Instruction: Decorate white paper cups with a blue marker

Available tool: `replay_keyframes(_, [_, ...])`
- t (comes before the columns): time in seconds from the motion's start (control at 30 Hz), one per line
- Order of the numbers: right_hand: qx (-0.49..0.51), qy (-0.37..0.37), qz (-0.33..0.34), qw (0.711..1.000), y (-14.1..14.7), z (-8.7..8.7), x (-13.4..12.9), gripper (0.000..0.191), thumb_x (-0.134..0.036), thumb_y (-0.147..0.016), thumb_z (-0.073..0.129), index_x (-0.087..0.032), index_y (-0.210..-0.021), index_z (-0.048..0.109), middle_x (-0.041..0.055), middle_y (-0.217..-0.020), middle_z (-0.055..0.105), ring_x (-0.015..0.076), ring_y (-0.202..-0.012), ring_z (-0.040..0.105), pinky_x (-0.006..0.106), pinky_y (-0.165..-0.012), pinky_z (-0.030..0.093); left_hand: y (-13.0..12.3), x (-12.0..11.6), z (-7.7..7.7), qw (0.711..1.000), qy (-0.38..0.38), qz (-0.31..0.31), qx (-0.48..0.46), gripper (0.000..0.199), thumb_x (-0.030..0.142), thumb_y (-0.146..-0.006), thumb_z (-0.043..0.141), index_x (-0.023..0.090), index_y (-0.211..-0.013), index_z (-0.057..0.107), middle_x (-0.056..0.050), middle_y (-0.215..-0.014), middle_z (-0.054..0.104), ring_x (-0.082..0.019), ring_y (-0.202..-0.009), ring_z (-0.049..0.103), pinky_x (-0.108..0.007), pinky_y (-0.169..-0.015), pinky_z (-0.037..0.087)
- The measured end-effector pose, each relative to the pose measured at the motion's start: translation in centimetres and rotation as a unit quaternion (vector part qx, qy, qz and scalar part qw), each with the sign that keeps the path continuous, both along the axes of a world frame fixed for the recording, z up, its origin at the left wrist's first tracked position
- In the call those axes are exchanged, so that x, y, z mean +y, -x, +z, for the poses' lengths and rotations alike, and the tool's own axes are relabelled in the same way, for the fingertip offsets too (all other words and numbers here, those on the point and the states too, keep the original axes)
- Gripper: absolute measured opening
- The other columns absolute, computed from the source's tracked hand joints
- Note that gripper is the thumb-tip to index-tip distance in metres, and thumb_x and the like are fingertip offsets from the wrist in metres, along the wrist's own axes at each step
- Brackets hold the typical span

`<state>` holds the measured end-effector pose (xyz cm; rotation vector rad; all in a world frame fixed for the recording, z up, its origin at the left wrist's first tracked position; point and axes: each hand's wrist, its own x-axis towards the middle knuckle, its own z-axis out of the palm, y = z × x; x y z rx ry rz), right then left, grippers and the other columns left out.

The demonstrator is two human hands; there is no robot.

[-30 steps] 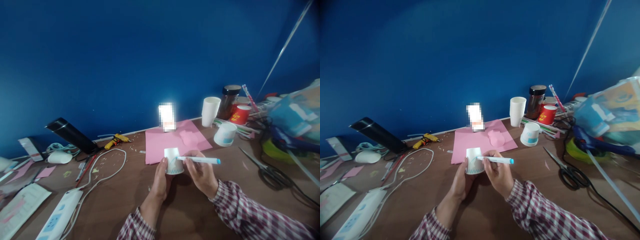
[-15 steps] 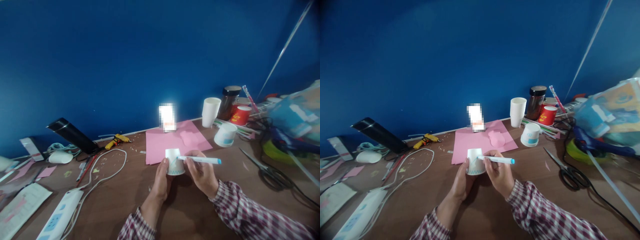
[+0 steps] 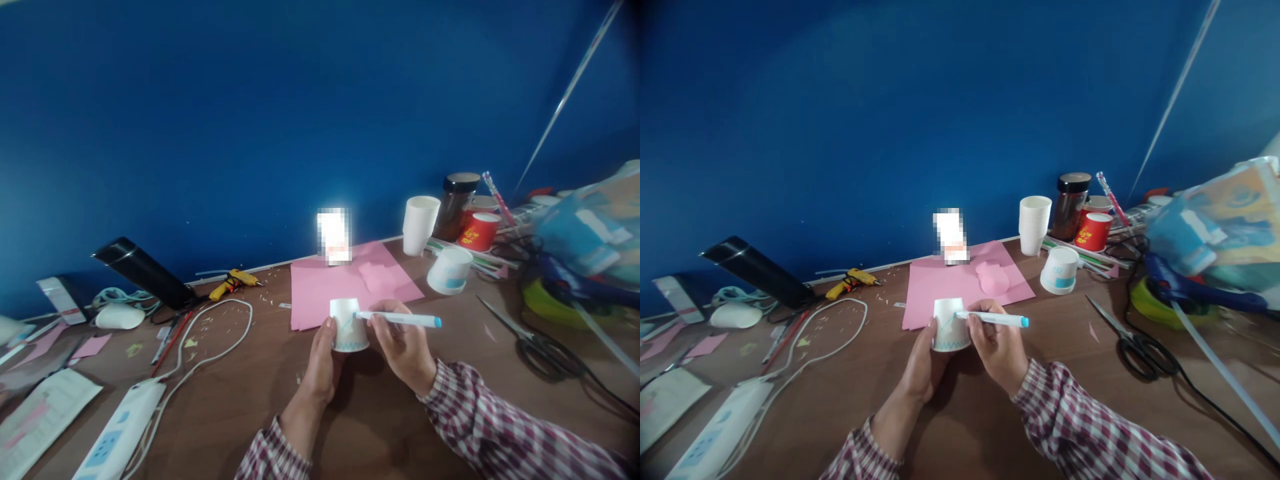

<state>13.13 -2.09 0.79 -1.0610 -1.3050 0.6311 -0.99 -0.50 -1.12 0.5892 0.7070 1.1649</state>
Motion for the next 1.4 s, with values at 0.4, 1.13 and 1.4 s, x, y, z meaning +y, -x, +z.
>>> replay_keyframes(0.4, [-0.022, -0.001, -0.012, 1.000, -0.14, -0.14, 0.02, 0.018, -0.037, -0.096, 0.054, -0.020, -0.093, 0.058, 0.0042, -0.074, 0.067, 0.0168, -0.064, 0.068, 0.024, -0.056, 0.057, 0.09, 0.02, -0.22, 1.000, 0.003, 0.005, -0.005, 0.036, 0.043, -0.084, 0.068, 0.012, -0.103, 0.070, -0.011, -0.104, 0.073, -0.028, -0.102, 0.066, -0.041, -0.098, 0.046])
replay_keyframes(1.13, [-0.023, -0.014, -0.003, 1.000, -0.16, -0.17, 0.10, 0.014, -0.032, -0.096, 0.053, -0.020, -0.091, 0.057, 0.0022, -0.071, 0.064, 0.0148, -0.060, 0.064, 0.021, -0.051, 0.053, 0.04, 0.13, 0.06, 0.999, 0.027, 0.024, -0.018, 0.040, 0.045, -0.082, 0.070, 0.011, -0.102, 0.071, -0.011, -0.101, 0.074, -0.025, -0.090, 0.068, -0.041, -0.094, 0.048])
replay_keyframes(1.4, [-0.012, -0.008, 0.013, 1.000, -0.03, -0.50, 0.10, 0.011, -0.031, -0.096, 0.053, -0.021, -0.092, 0.057, 0.0012, -0.072, 0.065, 0.0137, -0.060, 0.063, 0.020, -0.052, 0.053, -0.10, 0.13, 0.30, 1.000, 0.020, 0.019, -0.010, 0.043, 0.048, -0.083, 0.067, 0.010, -0.101, 0.071, -0.011, -0.097, 0.074, -0.024, -0.088, 0.068, -0.039, -0.092, 0.049])
